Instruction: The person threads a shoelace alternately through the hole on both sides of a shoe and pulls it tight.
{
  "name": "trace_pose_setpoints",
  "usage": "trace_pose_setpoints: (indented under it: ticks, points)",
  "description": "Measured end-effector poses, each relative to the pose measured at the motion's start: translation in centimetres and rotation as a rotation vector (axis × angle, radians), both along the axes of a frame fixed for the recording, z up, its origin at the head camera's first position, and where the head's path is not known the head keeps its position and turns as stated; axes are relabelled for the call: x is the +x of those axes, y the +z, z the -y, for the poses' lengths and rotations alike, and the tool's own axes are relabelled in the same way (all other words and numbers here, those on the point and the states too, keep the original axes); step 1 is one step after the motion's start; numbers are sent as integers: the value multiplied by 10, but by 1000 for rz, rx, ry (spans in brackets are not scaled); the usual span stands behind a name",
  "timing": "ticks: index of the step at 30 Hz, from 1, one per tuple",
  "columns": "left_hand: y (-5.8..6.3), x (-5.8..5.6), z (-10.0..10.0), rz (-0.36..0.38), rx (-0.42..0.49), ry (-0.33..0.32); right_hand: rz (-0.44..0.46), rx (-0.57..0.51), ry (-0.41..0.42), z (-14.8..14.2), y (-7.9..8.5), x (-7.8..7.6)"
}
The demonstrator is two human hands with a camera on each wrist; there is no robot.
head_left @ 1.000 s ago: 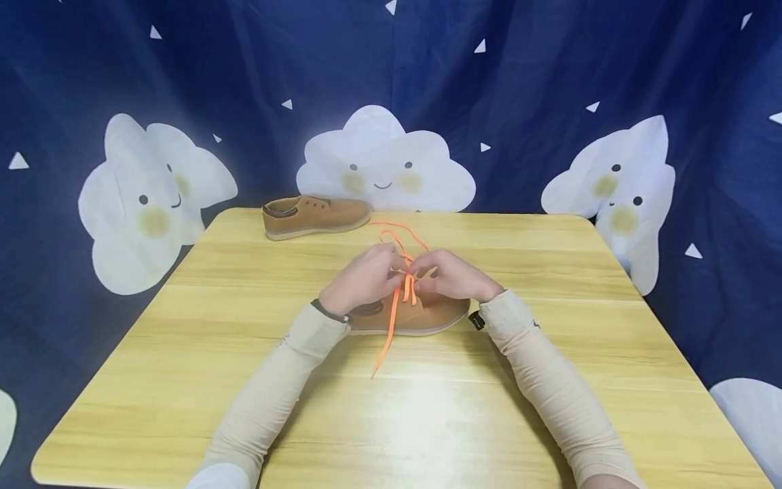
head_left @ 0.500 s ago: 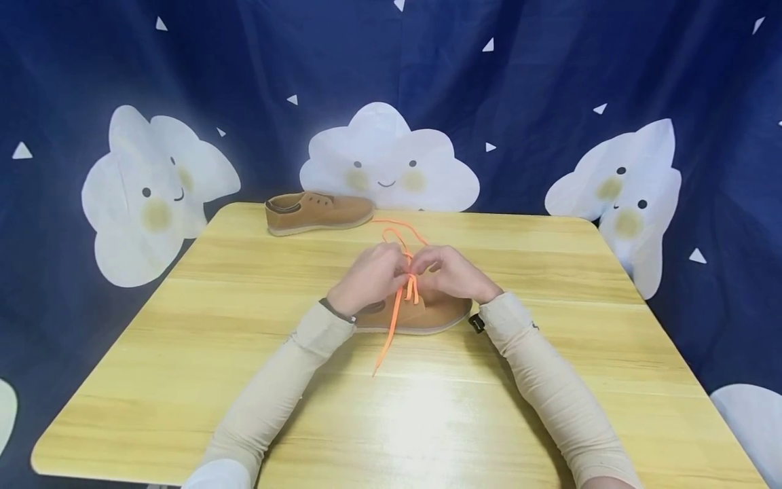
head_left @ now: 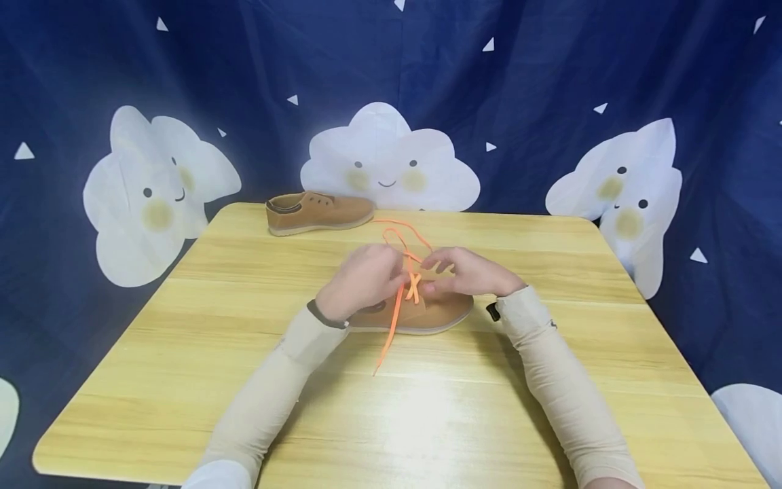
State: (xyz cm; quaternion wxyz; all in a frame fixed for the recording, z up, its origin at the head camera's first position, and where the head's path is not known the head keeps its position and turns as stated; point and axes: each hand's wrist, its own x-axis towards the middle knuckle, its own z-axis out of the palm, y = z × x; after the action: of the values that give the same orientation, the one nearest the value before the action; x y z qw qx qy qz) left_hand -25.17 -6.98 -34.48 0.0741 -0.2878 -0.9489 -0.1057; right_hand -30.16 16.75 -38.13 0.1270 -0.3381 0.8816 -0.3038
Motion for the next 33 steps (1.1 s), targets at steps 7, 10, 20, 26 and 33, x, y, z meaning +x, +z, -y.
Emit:
trace_pose_setpoints:
  ticks: [7, 10, 20, 26, 33]
  points:
    - [-6, 25, -16, 76, -331, 92, 128, 196, 68, 0, 1, 8]
    - [-12, 28, -21, 84, -367, 93, 143, 205, 84, 4, -4, 9]
    - [2, 28, -11, 57, -238, -5, 188, 210, 70, 12, -9, 13]
    - [13, 30, -1, -25, -203, -47, 162, 235, 65, 13, -9, 13]
    - [19, 33, 1, -6, -165, -79, 190, 202, 72, 13, -11, 11]
